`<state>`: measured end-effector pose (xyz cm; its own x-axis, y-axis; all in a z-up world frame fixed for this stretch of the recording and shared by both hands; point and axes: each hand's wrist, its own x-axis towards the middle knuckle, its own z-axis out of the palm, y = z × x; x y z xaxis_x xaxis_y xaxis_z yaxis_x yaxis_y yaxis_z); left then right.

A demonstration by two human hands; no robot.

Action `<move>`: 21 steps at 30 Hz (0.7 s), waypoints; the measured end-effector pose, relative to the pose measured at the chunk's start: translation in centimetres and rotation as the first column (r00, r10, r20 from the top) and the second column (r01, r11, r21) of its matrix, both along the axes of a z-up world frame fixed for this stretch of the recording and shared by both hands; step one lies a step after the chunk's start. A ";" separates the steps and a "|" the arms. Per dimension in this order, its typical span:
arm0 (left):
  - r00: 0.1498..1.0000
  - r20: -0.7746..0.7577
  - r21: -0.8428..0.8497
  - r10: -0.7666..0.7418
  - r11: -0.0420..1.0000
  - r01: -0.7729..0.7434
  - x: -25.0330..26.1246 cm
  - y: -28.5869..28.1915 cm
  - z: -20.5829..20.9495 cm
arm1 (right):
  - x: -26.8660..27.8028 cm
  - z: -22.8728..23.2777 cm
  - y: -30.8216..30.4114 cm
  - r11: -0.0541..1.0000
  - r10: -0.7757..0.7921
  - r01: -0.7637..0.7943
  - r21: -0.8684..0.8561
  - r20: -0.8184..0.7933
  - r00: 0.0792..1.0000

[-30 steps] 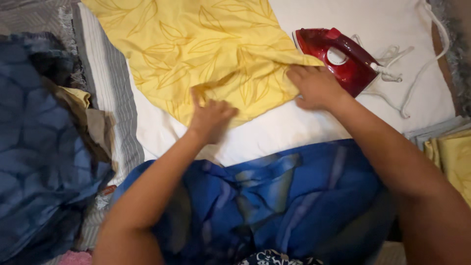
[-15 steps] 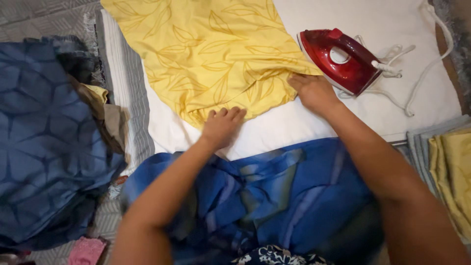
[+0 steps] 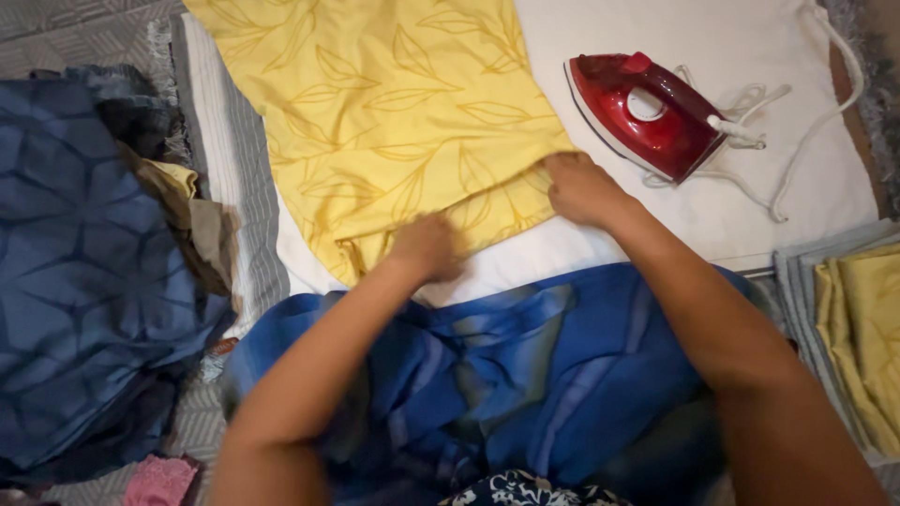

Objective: The person irons a yellow patterned cloth on a white surface, repeatedly folding and pressing it with a red iron. The person adjusts the cloth and continues ironing different sections until the end of the clip.

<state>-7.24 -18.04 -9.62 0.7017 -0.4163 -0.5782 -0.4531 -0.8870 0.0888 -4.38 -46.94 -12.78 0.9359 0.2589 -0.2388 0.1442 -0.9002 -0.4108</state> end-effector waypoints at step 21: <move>0.909 0.265 -0.583 0.322 0.804 -0.115 15.0 -14.5 -9.8 | -1.3 3.7 1.1 0.959 0.002 -0.006 -0.283 -0.017 1.000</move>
